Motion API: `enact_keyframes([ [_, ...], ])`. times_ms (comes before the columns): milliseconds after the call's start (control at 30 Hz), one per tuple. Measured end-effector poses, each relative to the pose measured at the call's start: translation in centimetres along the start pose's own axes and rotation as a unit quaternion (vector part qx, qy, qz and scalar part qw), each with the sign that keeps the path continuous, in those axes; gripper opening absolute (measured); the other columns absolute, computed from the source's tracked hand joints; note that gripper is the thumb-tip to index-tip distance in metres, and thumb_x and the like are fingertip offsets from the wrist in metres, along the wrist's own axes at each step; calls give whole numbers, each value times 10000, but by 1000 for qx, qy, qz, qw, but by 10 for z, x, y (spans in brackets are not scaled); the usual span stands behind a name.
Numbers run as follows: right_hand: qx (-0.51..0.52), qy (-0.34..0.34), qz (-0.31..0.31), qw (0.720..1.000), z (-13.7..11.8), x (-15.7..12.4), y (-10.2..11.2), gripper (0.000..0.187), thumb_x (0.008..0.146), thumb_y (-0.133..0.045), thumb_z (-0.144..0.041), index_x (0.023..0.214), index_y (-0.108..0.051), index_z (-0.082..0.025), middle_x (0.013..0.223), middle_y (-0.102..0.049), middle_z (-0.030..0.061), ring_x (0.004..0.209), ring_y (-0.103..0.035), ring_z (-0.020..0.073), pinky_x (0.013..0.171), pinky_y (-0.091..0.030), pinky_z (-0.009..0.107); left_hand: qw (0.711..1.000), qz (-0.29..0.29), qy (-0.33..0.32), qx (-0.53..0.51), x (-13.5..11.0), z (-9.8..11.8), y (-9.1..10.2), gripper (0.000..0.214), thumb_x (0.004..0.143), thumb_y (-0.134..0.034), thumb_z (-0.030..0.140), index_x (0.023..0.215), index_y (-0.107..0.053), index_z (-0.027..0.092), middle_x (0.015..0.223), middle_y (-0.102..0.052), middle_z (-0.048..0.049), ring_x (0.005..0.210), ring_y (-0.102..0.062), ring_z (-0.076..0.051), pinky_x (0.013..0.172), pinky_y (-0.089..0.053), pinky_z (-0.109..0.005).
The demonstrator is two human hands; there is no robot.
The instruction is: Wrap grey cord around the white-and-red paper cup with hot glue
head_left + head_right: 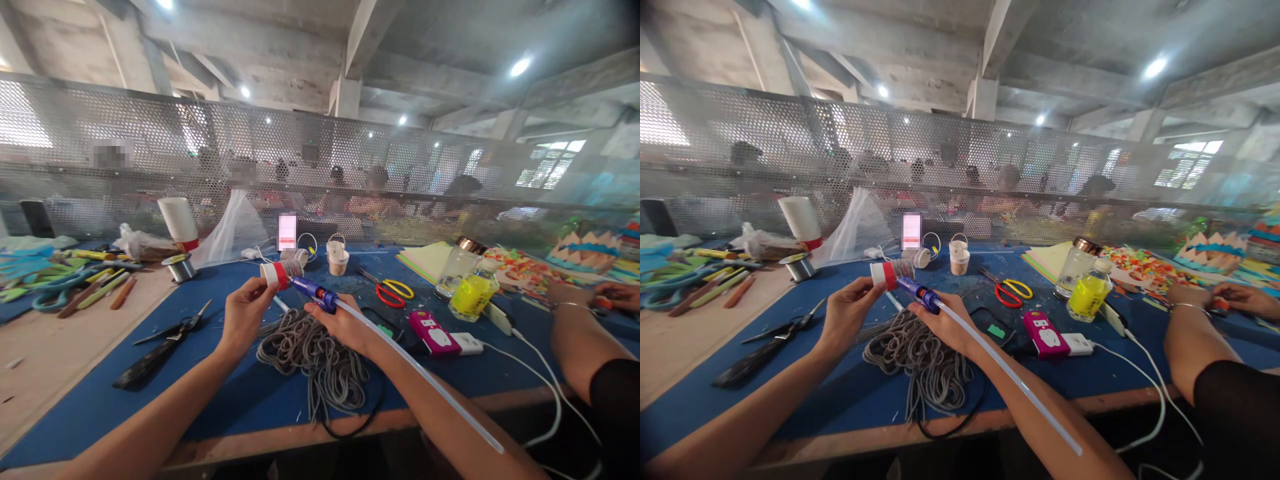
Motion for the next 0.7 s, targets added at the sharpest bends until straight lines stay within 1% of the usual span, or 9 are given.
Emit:
enact_keyframes([
  [267,19,-6,6,1000,1,0,0,416,820,-578,-556,666,-576,-169,516,-443,-35,535,-411,105,514,-346,220,1000,1,-12,16,1,2,0,233,810,-639,378,856,-700,157,766,-649,-7,677,-504,-137,648,-374,-247],
  [467,20,-17,3,1000,3,-1,0,422,815,-576,-565,656,-575,-174,489,-431,-35,521,-416,111,499,-339,227,1000,1,-13,14,0,5,0,271,797,-636,412,861,-712,161,766,-650,-13,683,-522,-149,652,-392,-252],
  [700,19,-12,5,1000,3,0,0,421,816,-584,-562,661,-591,-170,490,-453,-31,540,-439,116,517,-352,229,999,1,-23,28,-1,10,0,264,796,-635,404,857,-717,160,766,-643,-10,685,-510,-148,640,-380,-245],
])
Point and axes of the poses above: each hand's wrist, its own x-axis towards the middle knuckle, its own y-axis out of the back of the hand, z = x × y, the point moved 9 cm from there along x, towards the middle knuckle
